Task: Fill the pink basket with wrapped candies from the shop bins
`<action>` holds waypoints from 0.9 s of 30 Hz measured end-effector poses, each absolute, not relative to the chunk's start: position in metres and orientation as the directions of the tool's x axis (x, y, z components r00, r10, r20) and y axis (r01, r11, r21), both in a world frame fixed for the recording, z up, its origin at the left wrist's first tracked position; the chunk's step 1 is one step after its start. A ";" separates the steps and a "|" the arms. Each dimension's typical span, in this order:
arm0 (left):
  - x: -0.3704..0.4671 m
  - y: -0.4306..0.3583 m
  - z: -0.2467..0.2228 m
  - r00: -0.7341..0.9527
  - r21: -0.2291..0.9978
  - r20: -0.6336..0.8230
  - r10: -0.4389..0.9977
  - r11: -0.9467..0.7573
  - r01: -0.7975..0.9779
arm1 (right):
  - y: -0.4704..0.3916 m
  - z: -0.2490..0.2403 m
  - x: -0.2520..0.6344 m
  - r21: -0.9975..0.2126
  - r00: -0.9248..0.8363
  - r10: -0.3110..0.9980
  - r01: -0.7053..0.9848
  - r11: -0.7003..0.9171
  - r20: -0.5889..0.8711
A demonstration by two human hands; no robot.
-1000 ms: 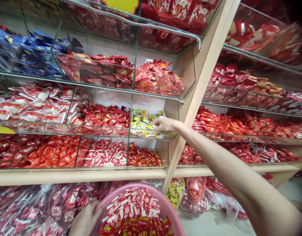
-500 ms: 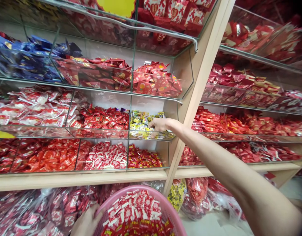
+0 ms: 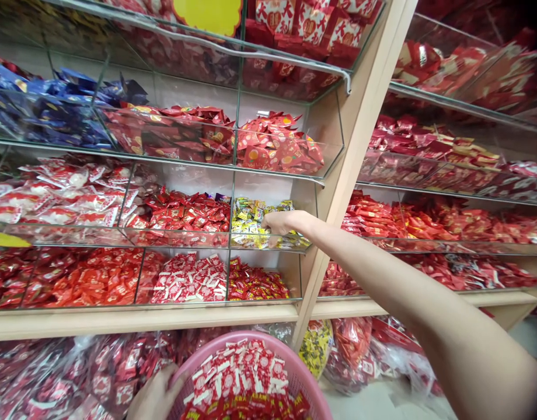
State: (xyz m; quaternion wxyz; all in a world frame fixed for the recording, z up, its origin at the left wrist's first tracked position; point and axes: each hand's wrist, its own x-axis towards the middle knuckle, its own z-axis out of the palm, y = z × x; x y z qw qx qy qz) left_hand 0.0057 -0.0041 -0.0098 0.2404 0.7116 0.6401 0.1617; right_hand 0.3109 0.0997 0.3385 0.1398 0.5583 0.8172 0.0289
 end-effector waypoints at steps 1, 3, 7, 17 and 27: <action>0.006 -0.004 -0.010 0.124 0.546 -0.076 0.989 -0.063 0.835 | 0.100 0.338 0.309 0.204 -0.337 0.920 0.904 0.375 -0.198; 0.006 -0.004 -0.010 0.111 0.542 -0.072 0.991 -0.054 0.838 | 0.101 0.338 0.308 0.209 -0.340 0.920 0.902 0.378 -0.196; 0.006 -0.006 -0.007 0.103 0.546 -0.072 0.992 -0.047 0.836 | 0.099 0.336 0.312 0.205 -0.348 0.922 0.903 0.378 -0.167; 0.008 -0.009 -0.002 0.108 0.526 -0.083 0.991 -0.048 0.849 | 0.096 0.336 0.313 0.221 -0.335 0.925 0.903 0.369 -0.177; 0.008 -0.009 -0.002 0.089 0.493 -0.089 0.992 -0.034 0.869 | 0.091 0.338 0.329 0.126 -0.338 0.940 0.932 0.341 -0.043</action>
